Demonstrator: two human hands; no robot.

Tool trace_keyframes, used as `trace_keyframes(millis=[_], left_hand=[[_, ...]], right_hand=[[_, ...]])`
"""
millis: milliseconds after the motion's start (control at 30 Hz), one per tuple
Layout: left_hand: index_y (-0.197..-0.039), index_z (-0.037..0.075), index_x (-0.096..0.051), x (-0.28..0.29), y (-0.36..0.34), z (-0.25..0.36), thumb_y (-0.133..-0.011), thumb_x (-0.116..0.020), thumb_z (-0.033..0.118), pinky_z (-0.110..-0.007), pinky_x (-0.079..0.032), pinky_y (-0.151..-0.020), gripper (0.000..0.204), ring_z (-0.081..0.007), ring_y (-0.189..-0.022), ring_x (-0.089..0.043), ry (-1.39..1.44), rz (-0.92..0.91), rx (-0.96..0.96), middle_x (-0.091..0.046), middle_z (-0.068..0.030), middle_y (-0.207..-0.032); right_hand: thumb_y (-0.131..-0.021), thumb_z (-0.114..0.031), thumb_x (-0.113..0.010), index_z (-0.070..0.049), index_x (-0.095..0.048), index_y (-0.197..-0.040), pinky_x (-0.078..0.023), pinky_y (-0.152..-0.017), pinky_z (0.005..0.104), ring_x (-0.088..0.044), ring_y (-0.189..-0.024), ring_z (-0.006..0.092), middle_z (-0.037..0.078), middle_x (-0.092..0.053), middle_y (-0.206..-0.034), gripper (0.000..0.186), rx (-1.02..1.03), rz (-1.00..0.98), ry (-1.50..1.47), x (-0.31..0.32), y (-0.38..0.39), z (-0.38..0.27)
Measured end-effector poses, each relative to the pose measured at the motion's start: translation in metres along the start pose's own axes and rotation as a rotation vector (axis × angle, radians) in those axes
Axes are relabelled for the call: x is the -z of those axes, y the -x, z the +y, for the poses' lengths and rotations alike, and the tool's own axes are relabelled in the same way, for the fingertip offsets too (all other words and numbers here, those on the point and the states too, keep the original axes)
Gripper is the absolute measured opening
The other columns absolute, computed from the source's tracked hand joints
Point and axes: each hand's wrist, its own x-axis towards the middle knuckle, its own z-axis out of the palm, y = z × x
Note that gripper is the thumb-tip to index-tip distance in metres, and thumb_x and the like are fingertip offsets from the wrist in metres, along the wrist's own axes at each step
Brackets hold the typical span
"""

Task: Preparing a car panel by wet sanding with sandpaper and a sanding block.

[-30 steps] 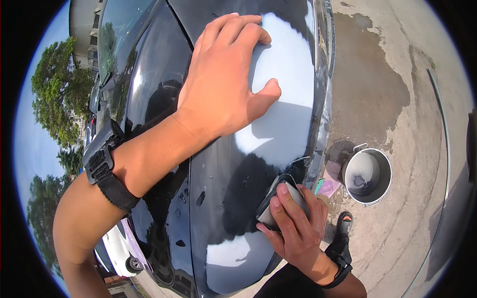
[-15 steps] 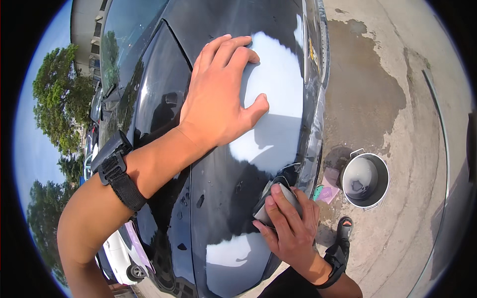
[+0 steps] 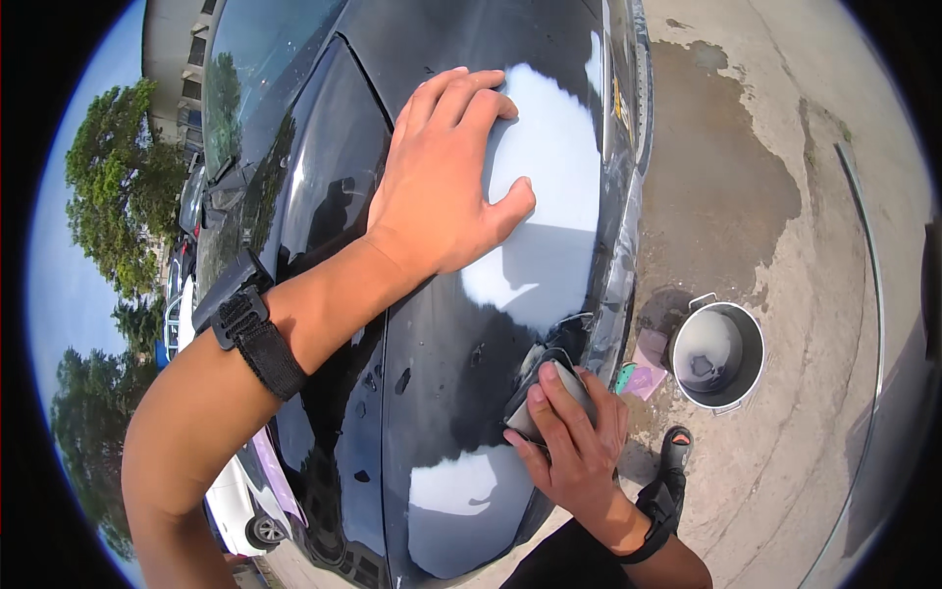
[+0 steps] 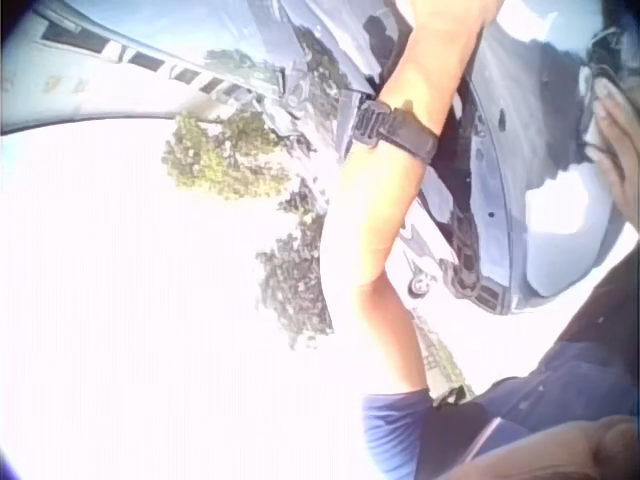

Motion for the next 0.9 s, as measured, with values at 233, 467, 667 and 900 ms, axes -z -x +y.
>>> trace_keyframes(millis=[233,467,667,900], left_hand=[[-0.121,0.004,-0.058,-0.001,-0.003,-0.002,-0.079,-0.071,0.029,-0.052,-0.034,-0.118,0.051,-0.0426,-0.139,-0.043,-0.017,0.025,-0.018,-0.054,-0.0180,-0.146],[-0.123,0.006,-0.058,-0.005,0.002,-0.006,-0.082,-0.070,0.029,-0.052,-0.033,-0.118,0.049,-0.0410,-0.140,-0.043,-0.033,0.049,-0.041,-0.054,-0.0160,-0.146],[-0.124,0.007,-0.058,-0.005,0.003,-0.006,-0.083,-0.069,0.028,-0.051,-0.033,-0.118,0.047,-0.0396,-0.140,-0.043,-0.051,0.060,-0.043,-0.054,-0.0149,-0.147],[-0.123,0.006,-0.058,-0.005,0.004,-0.008,-0.083,-0.068,0.029,-0.051,-0.034,-0.119,0.047,-0.0383,-0.140,-0.044,-0.050,0.064,-0.039,-0.053,-0.0148,-0.147]], right_hand=[[-0.090,-0.025,-0.076,-0.008,-0.070,-0.130,-0.039,-0.101,0.0496,-0.055,-0.119,0.0395,0.014,-0.062,-0.142,0.045,-0.282,0.187,0.081,0.013,0.010,0.028],[-0.085,-0.001,-0.061,-0.043,-0.069,-0.137,-0.033,-0.101,0.0547,-0.044,-0.124,0.0434,0.013,-0.042,-0.156,0.067,-0.066,-0.090,0.408,0.008,-0.004,-0.005],[-0.082,0.000,-0.062,-0.041,-0.069,-0.137,-0.031,-0.102,0.0561,-0.043,-0.125,0.0442,0.011,-0.042,-0.155,0.069,-0.081,-0.174,0.402,0.017,-0.001,-0.007],[-0.077,0.000,-0.065,-0.041,-0.063,-0.143,-0.031,-0.097,0.0578,-0.047,-0.118,0.0455,0.013,-0.048,-0.151,0.078,-0.061,-0.182,0.427,0.018,0.022,0.004]])
